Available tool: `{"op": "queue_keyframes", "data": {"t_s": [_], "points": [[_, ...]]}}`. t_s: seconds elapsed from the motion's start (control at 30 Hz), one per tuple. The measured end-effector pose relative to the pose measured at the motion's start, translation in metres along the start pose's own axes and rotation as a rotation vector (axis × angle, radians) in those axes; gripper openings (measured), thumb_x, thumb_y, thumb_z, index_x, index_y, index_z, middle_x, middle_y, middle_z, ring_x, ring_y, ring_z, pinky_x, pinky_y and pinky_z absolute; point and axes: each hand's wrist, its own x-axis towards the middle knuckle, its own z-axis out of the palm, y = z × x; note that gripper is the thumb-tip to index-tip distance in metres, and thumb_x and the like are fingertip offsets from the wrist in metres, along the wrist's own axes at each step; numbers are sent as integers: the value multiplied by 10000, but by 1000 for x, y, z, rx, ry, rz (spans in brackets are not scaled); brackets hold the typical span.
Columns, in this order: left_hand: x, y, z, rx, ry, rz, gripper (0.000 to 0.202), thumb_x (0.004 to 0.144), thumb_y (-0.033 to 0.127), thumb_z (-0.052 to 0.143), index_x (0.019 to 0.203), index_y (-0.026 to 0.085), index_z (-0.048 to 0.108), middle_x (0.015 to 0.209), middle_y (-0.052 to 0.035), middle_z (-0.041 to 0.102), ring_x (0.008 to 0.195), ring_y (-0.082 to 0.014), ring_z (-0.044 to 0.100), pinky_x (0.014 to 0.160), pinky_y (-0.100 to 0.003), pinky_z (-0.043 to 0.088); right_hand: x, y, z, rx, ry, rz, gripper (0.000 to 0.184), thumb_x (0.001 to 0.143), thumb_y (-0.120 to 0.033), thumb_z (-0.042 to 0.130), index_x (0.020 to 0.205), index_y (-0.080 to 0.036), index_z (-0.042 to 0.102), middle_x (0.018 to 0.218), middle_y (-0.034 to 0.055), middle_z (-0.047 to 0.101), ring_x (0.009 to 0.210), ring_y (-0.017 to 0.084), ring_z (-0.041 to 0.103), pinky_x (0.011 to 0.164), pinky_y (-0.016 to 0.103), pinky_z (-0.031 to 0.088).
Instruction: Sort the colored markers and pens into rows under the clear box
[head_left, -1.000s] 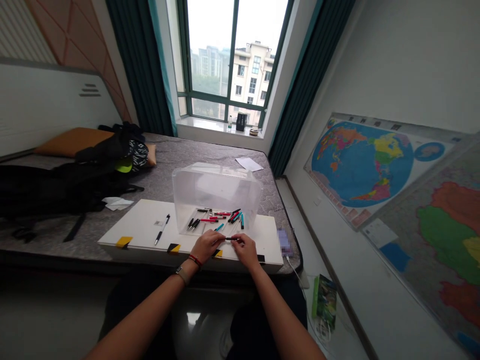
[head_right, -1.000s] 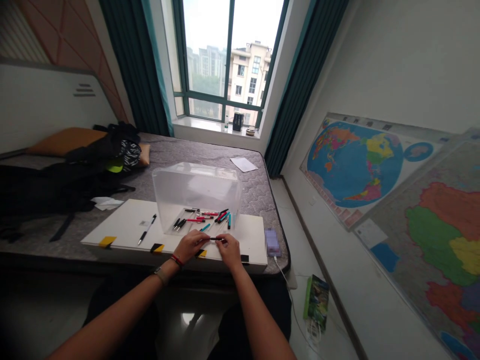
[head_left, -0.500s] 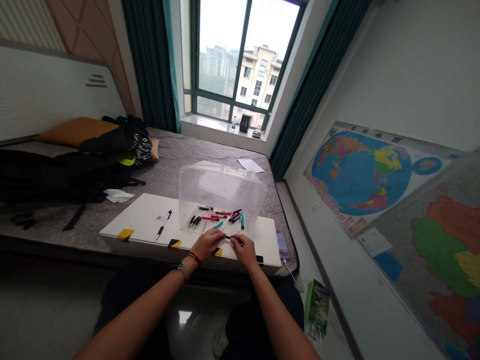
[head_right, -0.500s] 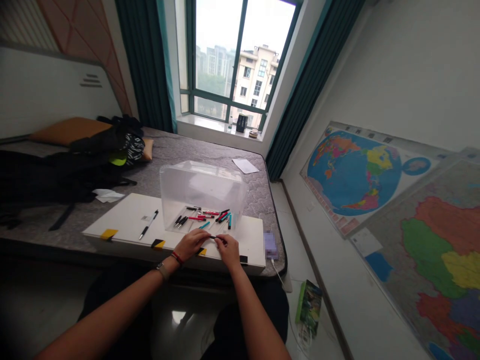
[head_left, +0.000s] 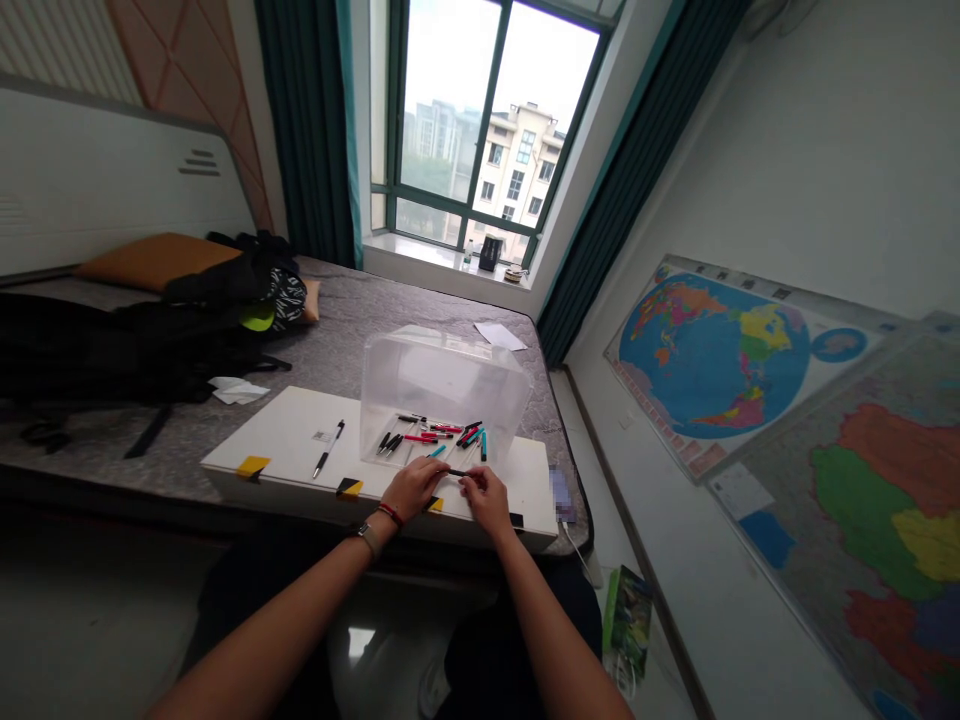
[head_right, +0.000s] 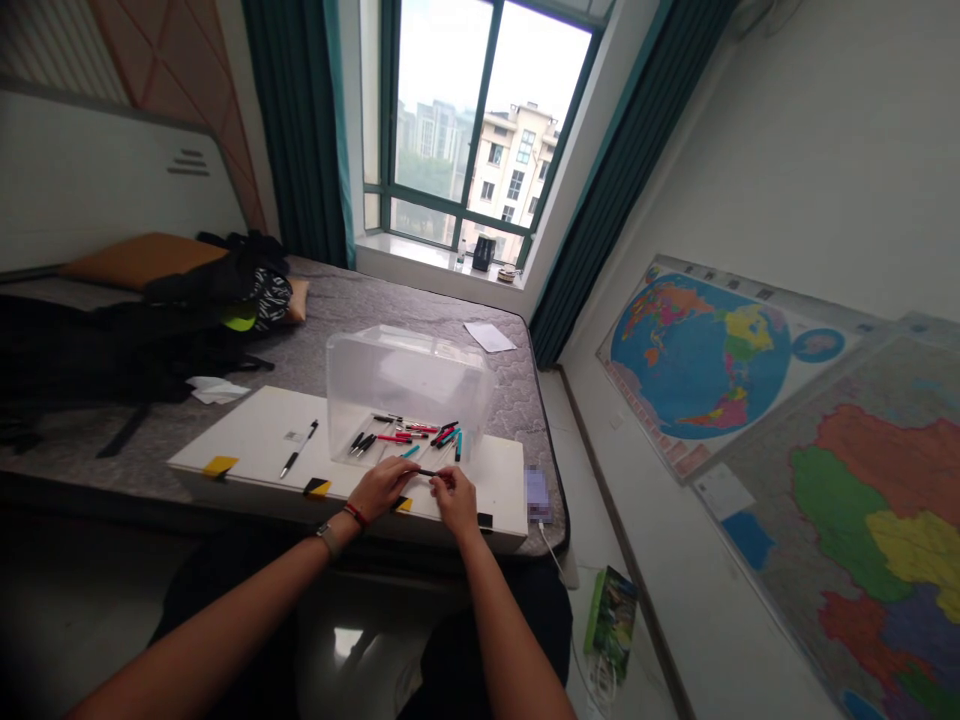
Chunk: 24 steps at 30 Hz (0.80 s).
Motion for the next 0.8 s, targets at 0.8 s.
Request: {"op": "queue_keyframes", "data": {"t_s": [0.8], "points": [[-3,-3,5,58,43,23,258,978,342,405,1069,246,627,1004,-52,688,948,-169,637,845,-288,505,-3,-11,-1,-230,-12,-54,269,942,-423,434,875,-205,576,683,-10,653,651,144,608,659,219,400]]}}
